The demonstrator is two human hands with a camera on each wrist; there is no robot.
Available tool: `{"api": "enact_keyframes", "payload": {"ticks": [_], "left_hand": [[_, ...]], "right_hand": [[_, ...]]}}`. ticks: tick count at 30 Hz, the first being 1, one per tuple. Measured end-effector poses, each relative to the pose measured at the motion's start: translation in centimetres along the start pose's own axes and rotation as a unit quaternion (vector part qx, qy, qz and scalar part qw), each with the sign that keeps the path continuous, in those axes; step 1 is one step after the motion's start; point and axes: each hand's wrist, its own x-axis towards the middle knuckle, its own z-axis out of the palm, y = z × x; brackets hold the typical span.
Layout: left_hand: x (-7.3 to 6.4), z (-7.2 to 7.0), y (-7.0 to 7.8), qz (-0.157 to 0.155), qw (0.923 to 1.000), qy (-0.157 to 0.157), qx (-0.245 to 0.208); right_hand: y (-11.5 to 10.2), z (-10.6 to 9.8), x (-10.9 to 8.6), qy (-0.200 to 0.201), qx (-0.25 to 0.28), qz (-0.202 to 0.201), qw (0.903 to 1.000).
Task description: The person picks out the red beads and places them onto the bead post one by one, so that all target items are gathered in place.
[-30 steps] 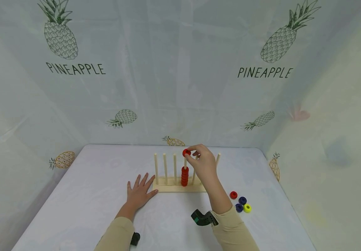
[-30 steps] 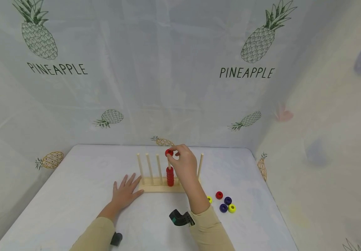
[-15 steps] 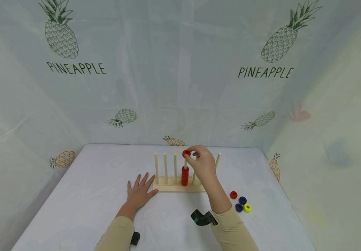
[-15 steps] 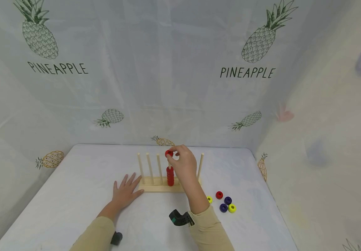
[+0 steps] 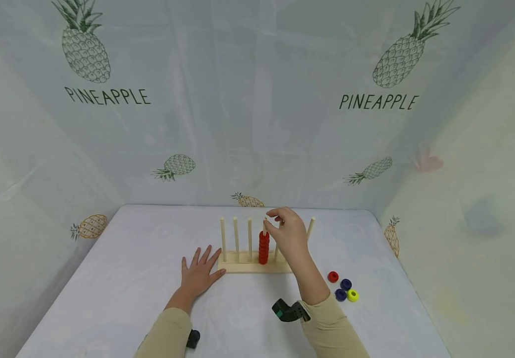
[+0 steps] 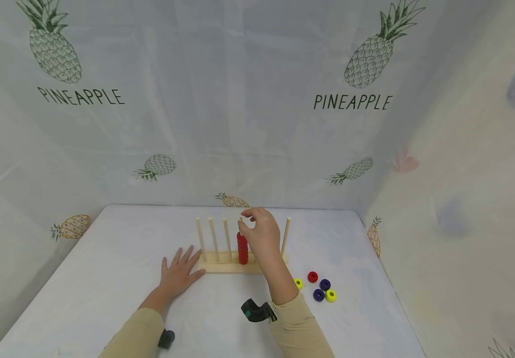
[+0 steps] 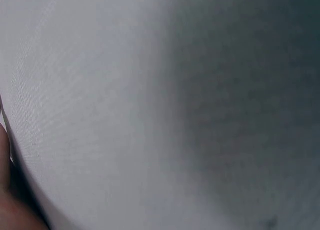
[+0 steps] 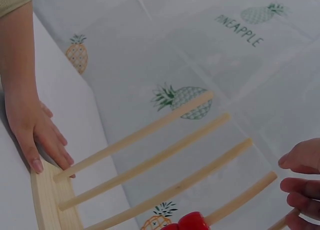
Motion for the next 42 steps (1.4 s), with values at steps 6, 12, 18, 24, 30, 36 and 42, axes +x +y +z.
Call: {"api": "enact_keyframes", "payload": {"ticks": [6,12,18,24,30,36,42], "left_hand": [[-0.2,-0.4,0.3,0.003,1.0,0.004,-0.005],[-0.1,-0.1,0.2,0.003,1.0,0.002,-0.002],[0.0,0.1,-0.1,0.005,1.0,0.005,-0.005],[0.0,-0.4,0.3,-0.007,0.9999,-0.013,0.002],[0.1,-0.4,0.4,-0.013,0.9995,-0.029,0.01],[0.0,-0.5,0.5,-0.01,0.9997,-0.023,0.008],[0.0,-0.6,0.5,-0.009,0.9998,-0.019,0.002]], "right_hand": [[0.0,-0.3,-0.2,0.001,0.032,-0.004,0.9995],[-0.1,-1.0,-0.8,0.018,0.047,-0.018,0.9985],[0.2,-1.8,-1.6,0.032,0.052,-0.012,0.9981],[1.2,-2.3,-2.3,0.036,0.053,0.022,0.9977],[2.2,-2.6,-3.1,0.036,0.049,0.052,0.9968],[3.1,-2.9,-4.0,0.037,0.046,0.091,0.9941],[4.1,-3.2,-4.6,0.032,0.044,0.116,0.9918]]}}
